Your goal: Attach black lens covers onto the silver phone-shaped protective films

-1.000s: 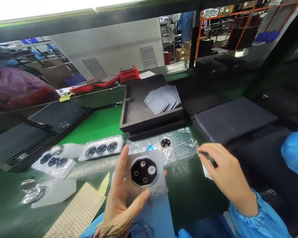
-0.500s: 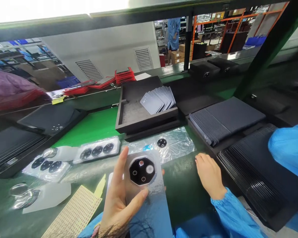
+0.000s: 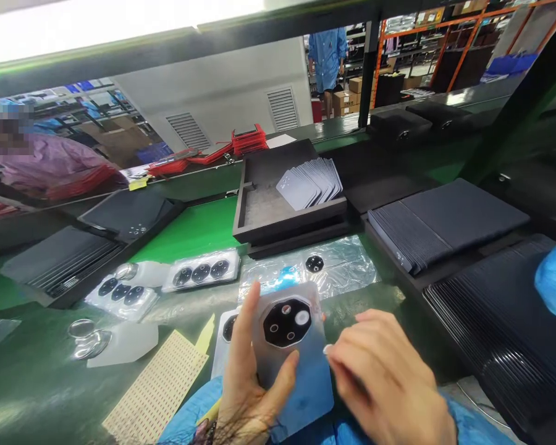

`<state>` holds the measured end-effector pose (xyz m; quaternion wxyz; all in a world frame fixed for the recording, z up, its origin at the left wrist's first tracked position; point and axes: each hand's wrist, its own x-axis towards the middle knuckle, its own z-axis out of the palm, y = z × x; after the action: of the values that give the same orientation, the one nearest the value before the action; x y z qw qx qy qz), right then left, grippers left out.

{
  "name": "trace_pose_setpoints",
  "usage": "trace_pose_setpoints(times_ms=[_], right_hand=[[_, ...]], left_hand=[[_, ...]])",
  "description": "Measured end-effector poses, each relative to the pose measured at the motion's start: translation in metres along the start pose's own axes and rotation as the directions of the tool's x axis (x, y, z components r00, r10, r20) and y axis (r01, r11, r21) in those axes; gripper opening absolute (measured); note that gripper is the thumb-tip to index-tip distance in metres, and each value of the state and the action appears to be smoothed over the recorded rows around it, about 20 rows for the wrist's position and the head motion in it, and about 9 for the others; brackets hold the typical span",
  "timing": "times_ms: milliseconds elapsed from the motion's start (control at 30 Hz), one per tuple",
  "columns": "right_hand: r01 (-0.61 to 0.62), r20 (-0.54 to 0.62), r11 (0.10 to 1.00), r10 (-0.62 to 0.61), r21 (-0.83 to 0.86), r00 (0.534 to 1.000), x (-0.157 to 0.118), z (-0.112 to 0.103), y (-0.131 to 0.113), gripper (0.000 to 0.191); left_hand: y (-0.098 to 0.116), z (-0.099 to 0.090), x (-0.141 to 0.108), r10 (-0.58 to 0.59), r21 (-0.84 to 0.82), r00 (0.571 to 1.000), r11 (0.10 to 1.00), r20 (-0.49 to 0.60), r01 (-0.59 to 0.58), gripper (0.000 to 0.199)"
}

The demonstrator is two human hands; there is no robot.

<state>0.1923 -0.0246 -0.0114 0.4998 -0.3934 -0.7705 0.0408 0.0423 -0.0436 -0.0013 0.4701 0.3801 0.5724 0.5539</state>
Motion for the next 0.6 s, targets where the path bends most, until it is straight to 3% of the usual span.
trace_pose_setpoints(times_ms=[100,333,500,600], right_hand=[[0.012,-0.025,1.000,-0.012,-0.029,1.000,-0.004,0.014,-0.012,0.021],[0.055,-0.024,0.995,-0.057,-0.079,0.998,-0.007,0.027,-0.016,0.021],[0.068,0.007,0.997,-0.068,-0.031,0.998,-0.003,0.024,-0.016,0.027],[0.076,0.041,0.996,-0.075,-0.038,0.996,-0.003,0.024,-0.016,0.030]], left_hand=[[-0.006,0.002,-0.007,0.114,0.158,0.991,0.982,-0.066,-0.102,0.051],[-0.011,0.001,-0.017,0.133,0.369,0.987,0.925,-0.093,-0.090,0.046],[-0.005,0.011,-0.016,0.210,0.226,0.977,0.954,-0.039,-0.196,0.049],[-0.005,0.009,-0.014,0.173,0.091,0.984,0.980,0.037,-0.176,0.040]])
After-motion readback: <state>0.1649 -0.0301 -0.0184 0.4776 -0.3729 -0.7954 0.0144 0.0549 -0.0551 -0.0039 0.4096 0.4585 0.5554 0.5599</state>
